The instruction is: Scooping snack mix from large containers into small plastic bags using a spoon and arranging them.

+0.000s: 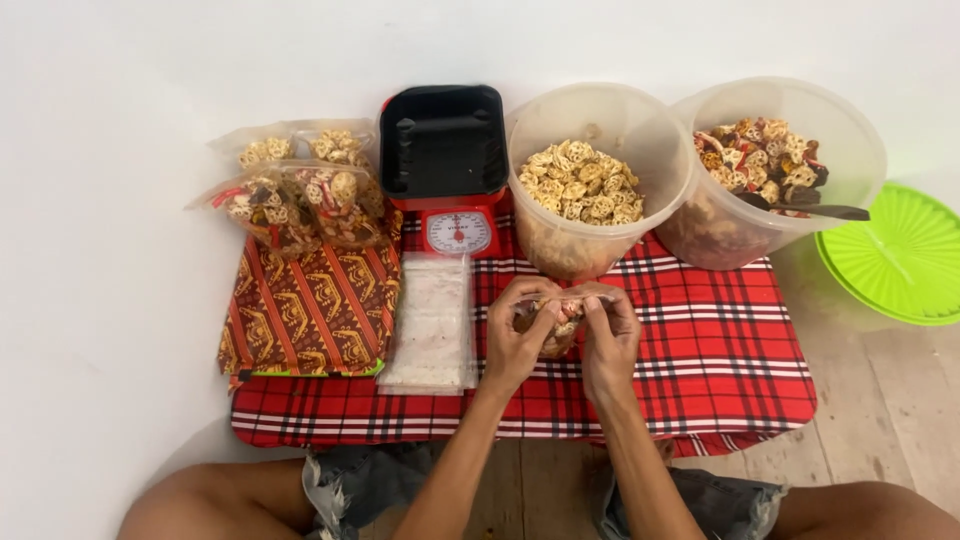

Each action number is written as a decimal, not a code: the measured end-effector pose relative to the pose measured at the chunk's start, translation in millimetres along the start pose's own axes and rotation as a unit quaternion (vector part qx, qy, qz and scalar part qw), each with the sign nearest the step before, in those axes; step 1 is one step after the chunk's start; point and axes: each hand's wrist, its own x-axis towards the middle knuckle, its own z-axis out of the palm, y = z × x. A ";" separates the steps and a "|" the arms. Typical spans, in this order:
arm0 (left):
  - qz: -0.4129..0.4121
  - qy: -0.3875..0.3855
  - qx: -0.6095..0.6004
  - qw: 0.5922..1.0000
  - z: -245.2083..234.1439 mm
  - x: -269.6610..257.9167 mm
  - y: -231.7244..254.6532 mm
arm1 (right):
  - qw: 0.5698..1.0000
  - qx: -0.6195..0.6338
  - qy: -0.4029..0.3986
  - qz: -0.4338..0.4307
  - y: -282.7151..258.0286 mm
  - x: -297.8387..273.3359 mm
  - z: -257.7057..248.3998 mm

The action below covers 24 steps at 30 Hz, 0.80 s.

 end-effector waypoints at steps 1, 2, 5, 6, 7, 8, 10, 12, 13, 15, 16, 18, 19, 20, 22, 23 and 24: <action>0.000 -0.001 0.001 1.000 0.2 0.5 2.1 | 1.000 0.001 0.001 0.000 -0.7 -0.2 1.9; 0.010 0.004 0.000 1.000 0.2 1.0 4.0 | 1.000 0.008 0.004 -0.007 -1.1 -0.6 4.0; 0.017 0.013 -0.009 1.000 2.7 1.5 4.4 | 1.000 0.005 0.007 -0.012 3.9 1.8 -5.8; 0.017 0.015 -0.013 1.000 2.9 1.7 4.0 | 1.000 -0.001 0.009 -0.011 7.1 2.9 -10.7; 0.017 0.015 -0.015 1.000 2.9 1.4 2.9 | 1.000 -0.002 0.009 -0.011 9.4 2.4 -10.8; 0.016 0.020 -0.011 1.000 3.0 0.9 2.2 | 1.000 0.009 0.018 -0.007 11.4 1.8 -11.0; 0.015 0.024 -0.009 1.000 4.7 1.6 0.1 | 0.999 0.019 0.028 -0.004 13.3 1.2 -9.0; 0.002 0.049 -0.026 0.998 5.9 1.1 -1.9 | 0.998 0.040 0.043 0.012 13.4 -1.9 -4.1; 0.003 0.052 -0.026 0.998 7.5 -0.4 -3.0 | 0.998 0.040 0.040 0.012 10.5 -1.3 -6.9; -0.007 0.056 -0.022 0.998 7.9 -1.8 -5.0 | 1.000 0.021 -0.010 0.010 6.2 0.6 -9.3; -0.003 0.060 -0.020 0.998 7.2 0.7 -3.3 | 1.000 0.024 -0.015 0.010 7.2 5.7 -10.9; 0.000 0.054 -0.033 0.998 8.5 -2.8 1.1 | 0.995 -0.076 -0.066 -0.002 5.9 7.6 -19.8; -0.001 0.054 -0.034 0.998 8.3 -5.0 1.7 | 0.995 -0.077 -0.066 -0.001 5.5 9.5 -25.3; -0.005 0.053 -0.029 0.998 8.1 -7.2 2.6 | 0.991 -0.100 -0.091 -0.007 4.8 11.2 -30.8; -0.002 0.053 -0.023 0.998 7.1 -2.8 1.7 | 0.985 -0.119 -0.120 -0.018 2.1 20.5 -33.2; -0.008 0.044 -0.035 0.998 6.3 -4.0 0.2 | 0.982 -0.140 -0.125 -0.025 -1.1 19.9 -33.9; -0.015 0.035 -0.047 0.998 5.3 -5.4 -0.9 | 0.978 -0.160 -0.131 -0.032 -4.5 19.3 -34.4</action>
